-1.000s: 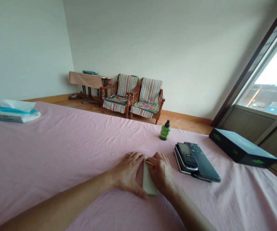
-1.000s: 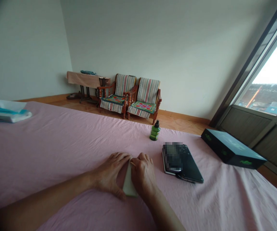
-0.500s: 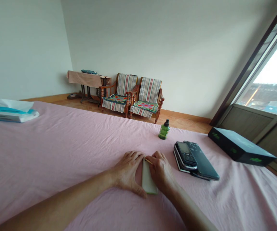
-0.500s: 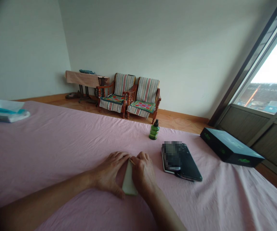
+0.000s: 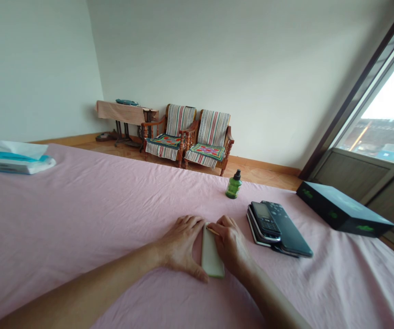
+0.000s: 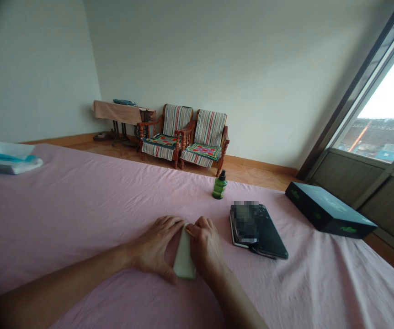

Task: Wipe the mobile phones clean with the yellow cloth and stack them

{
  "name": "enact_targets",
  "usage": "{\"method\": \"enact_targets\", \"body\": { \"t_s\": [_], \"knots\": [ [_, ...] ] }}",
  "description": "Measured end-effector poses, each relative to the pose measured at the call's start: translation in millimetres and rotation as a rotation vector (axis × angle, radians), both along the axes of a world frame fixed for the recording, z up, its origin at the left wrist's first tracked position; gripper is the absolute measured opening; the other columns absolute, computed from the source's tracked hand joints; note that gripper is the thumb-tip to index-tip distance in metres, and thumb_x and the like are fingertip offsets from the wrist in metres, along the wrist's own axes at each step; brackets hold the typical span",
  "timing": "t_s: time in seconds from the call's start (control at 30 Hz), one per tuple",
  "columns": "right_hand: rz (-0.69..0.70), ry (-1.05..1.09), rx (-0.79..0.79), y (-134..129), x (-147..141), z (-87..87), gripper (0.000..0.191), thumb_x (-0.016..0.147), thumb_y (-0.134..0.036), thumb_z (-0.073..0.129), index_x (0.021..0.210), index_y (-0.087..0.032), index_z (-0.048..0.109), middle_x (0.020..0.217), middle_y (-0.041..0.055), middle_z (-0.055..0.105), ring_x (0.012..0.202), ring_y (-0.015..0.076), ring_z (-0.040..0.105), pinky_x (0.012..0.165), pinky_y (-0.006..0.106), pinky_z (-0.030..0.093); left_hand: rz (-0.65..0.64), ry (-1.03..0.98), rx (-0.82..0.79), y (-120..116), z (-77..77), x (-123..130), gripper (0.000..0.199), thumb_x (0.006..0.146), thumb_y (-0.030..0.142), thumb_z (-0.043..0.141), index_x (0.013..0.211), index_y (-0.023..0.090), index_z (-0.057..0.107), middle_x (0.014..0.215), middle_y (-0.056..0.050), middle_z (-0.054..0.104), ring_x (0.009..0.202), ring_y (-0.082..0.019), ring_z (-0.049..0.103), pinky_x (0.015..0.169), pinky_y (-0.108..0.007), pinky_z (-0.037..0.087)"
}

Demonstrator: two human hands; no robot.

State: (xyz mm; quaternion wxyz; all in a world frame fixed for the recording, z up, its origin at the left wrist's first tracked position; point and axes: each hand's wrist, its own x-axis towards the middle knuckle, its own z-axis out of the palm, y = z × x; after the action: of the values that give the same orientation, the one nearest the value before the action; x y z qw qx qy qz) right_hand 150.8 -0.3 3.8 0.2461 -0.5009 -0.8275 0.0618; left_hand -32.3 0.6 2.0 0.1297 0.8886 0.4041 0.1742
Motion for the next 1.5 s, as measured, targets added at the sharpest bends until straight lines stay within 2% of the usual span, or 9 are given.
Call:
{"method": "enact_targets", "body": {
  "t_s": [0.13,0.3,0.43,0.6,0.73,0.9,1.07,1.23,1.5],
  "knots": [
    [0.007,0.003,-0.004,0,1,0.2,0.031,0.087,-0.007,0.046,0.098,-0.024,0.069,0.087,0.0042,0.055,0.085,0.0170,0.048,0.073,0.024,0.036,-0.005,-0.001,0.011,0,-0.7,0,0.105,0.045,0.074,0.071,0.130,0.019,0.041,0.131,-0.013,0.046,0.121,-0.036,0.041,0.106,-0.050,0.028],
    [0.020,-0.001,-0.008,-2,0,2.3,0.028,0.085,-0.007,0.048,0.088,-0.022,0.070,0.083,0.0040,0.054,0.082,0.0169,0.048,0.073,0.024,0.036,0.000,0.007,-0.002,0,1.1,0,0.102,0.047,0.074,0.070,0.128,0.019,0.041,0.129,-0.013,0.047,0.120,-0.036,0.042,0.106,-0.050,0.028],
    [0.009,0.007,0.000,-2,-2,1.6,0.032,0.085,-0.005,0.046,0.097,-0.024,0.069,0.086,0.0049,0.055,0.085,0.0177,0.048,0.075,0.025,0.036,0.004,0.007,-0.009,-1,3.8,1,0.102,0.047,0.073,0.071,0.129,0.020,0.041,0.130,-0.012,0.047,0.121,-0.036,0.041,0.106,-0.050,0.028],
    [0.011,0.014,-0.001,-1,-3,1.6,0.030,0.083,-0.004,0.047,0.087,-0.022,0.070,0.083,0.0042,0.054,0.082,0.0174,0.049,0.075,0.025,0.037,0.005,0.006,-0.014,-1,4.1,2,0.102,0.046,0.072,0.072,0.128,0.019,0.042,0.129,-0.012,0.047,0.120,-0.036,0.041,0.106,-0.051,0.028],
    [0.011,0.022,0.009,-1,-3,0.4,0.032,0.085,-0.006,0.046,0.098,-0.024,0.068,0.087,0.0048,0.055,0.085,0.0181,0.048,0.075,0.026,0.037,-0.001,-0.006,-0.008,-1,2.5,1,0.102,0.047,0.072,0.072,0.128,0.020,0.041,0.129,-0.012,0.047,0.120,-0.035,0.042,0.105,-0.050,0.028],
    [0.019,0.027,0.007,-2,-3,-0.6,0.028,0.082,-0.004,0.048,0.085,-0.022,0.069,0.082,0.0042,0.054,0.082,0.0173,0.048,0.075,0.025,0.037,0.002,-0.006,-0.009,-1,3.7,1,0.101,0.046,0.073,0.071,0.126,0.020,0.043,0.127,-0.012,0.048,0.118,-0.036,0.043,0.104,-0.050,0.029],
    [0.028,0.040,0.012,-1,-3,0.1,0.034,0.083,-0.004,0.047,0.097,-0.025,0.069,0.086,0.0044,0.055,0.085,0.0178,0.048,0.075,0.025,0.037,0.002,0.009,-0.003,0,4.6,2,0.101,0.046,0.074,0.071,0.127,0.020,0.042,0.128,-0.012,0.047,0.119,-0.035,0.042,0.104,-0.049,0.030],
    [0.004,0.064,0.007,0,-1,-5.0,0.028,0.078,-0.002,0.049,0.079,-0.022,0.069,0.080,0.0028,0.054,0.081,0.0162,0.050,0.073,0.023,0.037,0.009,0.025,-0.005,-1,2.2,0,0.106,0.046,0.075,0.070,0.129,0.016,0.041,0.129,-0.014,0.047,0.120,-0.036,0.041,0.106,-0.049,0.028],
    [-0.068,0.054,0.034,-2,-4,-7.1,0.027,0.077,-0.002,0.048,0.080,-0.020,0.068,0.081,0.0046,0.055,0.083,0.0182,0.049,0.074,0.026,0.035,0.015,0.020,-0.025,-1,4.1,1,0.107,0.046,0.075,0.070,0.131,0.018,0.039,0.131,-0.014,0.046,0.122,-0.037,0.040,0.106,-0.051,0.028]
  ]
}}
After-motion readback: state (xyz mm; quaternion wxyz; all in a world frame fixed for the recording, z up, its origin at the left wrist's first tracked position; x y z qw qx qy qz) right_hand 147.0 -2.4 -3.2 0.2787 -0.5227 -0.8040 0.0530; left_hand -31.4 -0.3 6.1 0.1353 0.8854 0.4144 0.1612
